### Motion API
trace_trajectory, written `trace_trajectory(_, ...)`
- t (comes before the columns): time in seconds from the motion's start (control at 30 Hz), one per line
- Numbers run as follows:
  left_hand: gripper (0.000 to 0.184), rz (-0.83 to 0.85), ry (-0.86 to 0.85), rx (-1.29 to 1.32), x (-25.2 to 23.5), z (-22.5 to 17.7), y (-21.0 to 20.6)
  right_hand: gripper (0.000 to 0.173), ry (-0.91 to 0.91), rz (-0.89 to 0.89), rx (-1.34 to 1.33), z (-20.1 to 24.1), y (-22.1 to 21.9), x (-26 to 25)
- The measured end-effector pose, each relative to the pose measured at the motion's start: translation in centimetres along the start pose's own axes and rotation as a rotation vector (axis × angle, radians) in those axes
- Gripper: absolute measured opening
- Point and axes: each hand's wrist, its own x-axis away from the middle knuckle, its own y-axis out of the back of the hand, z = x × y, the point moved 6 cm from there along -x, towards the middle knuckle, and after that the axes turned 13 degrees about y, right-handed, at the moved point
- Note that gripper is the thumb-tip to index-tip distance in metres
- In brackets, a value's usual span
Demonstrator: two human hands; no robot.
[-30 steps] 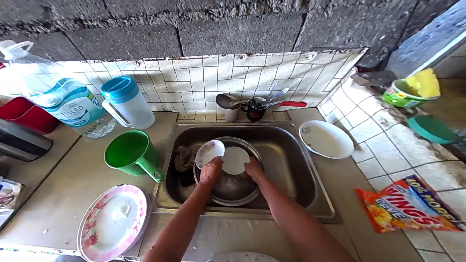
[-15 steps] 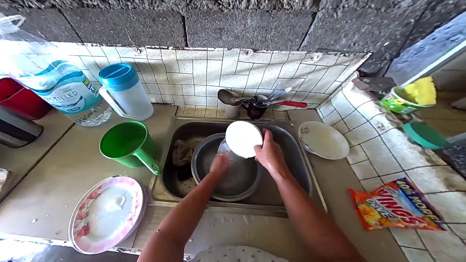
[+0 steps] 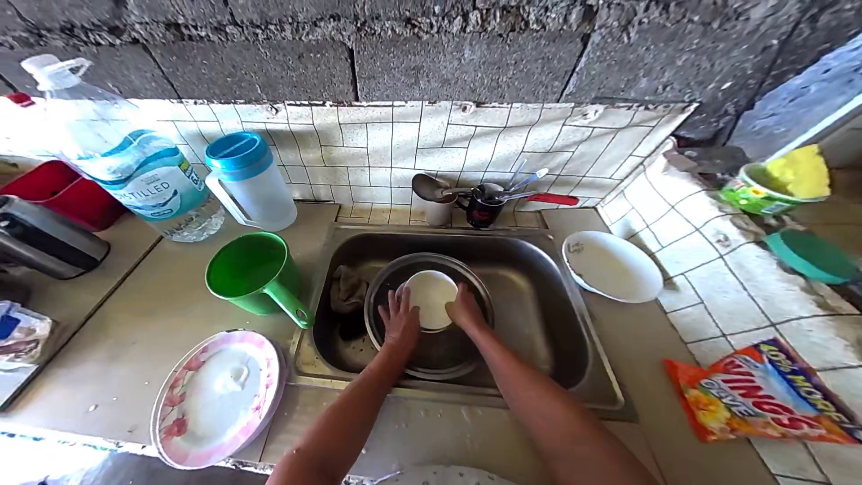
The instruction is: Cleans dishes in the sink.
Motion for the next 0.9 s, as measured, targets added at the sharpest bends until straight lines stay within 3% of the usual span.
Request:
trace_trajectory(0.07,0.058,0.037,0.065,0.204,-0.1,0.4,0.5,0.070,-0.023,0.064,-0.133,-1.1,-1.8,-0.2)
trace_trajectory(0.17,0.061,-0.053,0.076,0.548,-0.3,0.9,1.2,0.057,-0.097,0.150,-0.272,-2.0,-3.8,-0.1)
trace_trajectory(0.23,0.063,-0.064,0.059,0.599,-0.7,0.8,1.3,0.043,-0.227,0.156,-0.399,-3.1,-4.6,-0.3)
trace_trajectory(0.33,0.076,-0.047,0.053,0.644,-1.4,0.4,1.2,0.043,-0.263,0.104,-0.519,-3.6,-3.8,-0.4)
trace_trajectory(0.5,0.065,-0.010,0.194,0.778,-2.9,0.5,0.2,0.043,-0.005,-0.035,-0.273,-0.5,0.6,0.3)
trace_trajectory(0.6,0.065,0.036,0.281,1.084,-3.1,0.1,-0.5,0.048,0.187,-0.092,-0.002,2.3,3.0,1.8)
trace_trajectory(0.7,0.052,0.125,0.394,1.387,-1.9,-1.3,0.2,0.051,0.278,-0.091,0.169,4.5,4.3,3.3)
trace_trajectory(0.83,0.039,0.181,0.426,1.552,-0.7,-2.6,1.3,0.054,0.442,-0.106,0.268,6.1,5.9,5.1)
trace_trajectory(0.9,0.036,0.209,0.380,1.576,0.0,-3.2,1.7,0.051,0.653,-0.311,0.296,5.9,6.6,5.9)
